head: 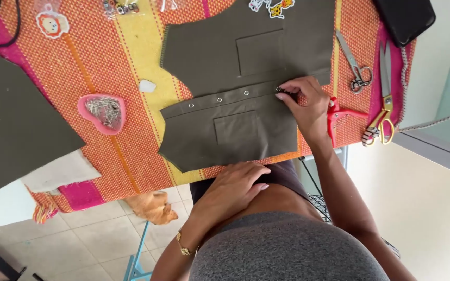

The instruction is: Attaching metal snap fasteners to fabric components using a hand-held press tool and trimming edges with scissors.

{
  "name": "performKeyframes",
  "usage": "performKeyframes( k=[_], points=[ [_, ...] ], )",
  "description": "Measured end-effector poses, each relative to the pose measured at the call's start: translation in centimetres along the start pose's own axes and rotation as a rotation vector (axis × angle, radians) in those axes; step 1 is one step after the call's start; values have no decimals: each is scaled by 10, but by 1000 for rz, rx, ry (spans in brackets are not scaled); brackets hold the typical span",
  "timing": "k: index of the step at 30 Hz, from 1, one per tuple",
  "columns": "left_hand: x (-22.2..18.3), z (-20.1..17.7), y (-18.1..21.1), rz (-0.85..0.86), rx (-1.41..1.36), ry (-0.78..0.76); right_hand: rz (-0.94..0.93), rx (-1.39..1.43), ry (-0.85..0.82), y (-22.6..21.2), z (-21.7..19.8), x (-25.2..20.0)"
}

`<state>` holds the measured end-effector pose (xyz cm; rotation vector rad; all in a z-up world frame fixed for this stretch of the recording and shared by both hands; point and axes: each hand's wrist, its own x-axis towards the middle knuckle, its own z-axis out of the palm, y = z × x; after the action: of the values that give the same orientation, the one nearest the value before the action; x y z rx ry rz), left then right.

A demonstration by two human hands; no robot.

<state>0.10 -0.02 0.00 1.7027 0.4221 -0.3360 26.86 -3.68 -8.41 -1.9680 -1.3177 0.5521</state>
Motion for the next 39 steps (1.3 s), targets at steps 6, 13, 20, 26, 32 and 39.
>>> performKeyframes(
  k=[6,13,20,26,32,39],
  points=[
    [-3,3,-1,-1,-15,15,7,11,-6,8,6,0],
    [-2,2,0,-9,-19,1,11,45,-22,11,1,3],
    [-4,-8,10,3,-22,3,-5,10,-6,6,6,3],
    [-3,-6,7,6,-19,4,-26,12,-10,14,9,3],
    [-2,-4,6,7,-31,3,-30,7,-6,11,12,5],
    [-3,-5,7,0,-36,8,50,92,23,7,9,6]
  ],
)
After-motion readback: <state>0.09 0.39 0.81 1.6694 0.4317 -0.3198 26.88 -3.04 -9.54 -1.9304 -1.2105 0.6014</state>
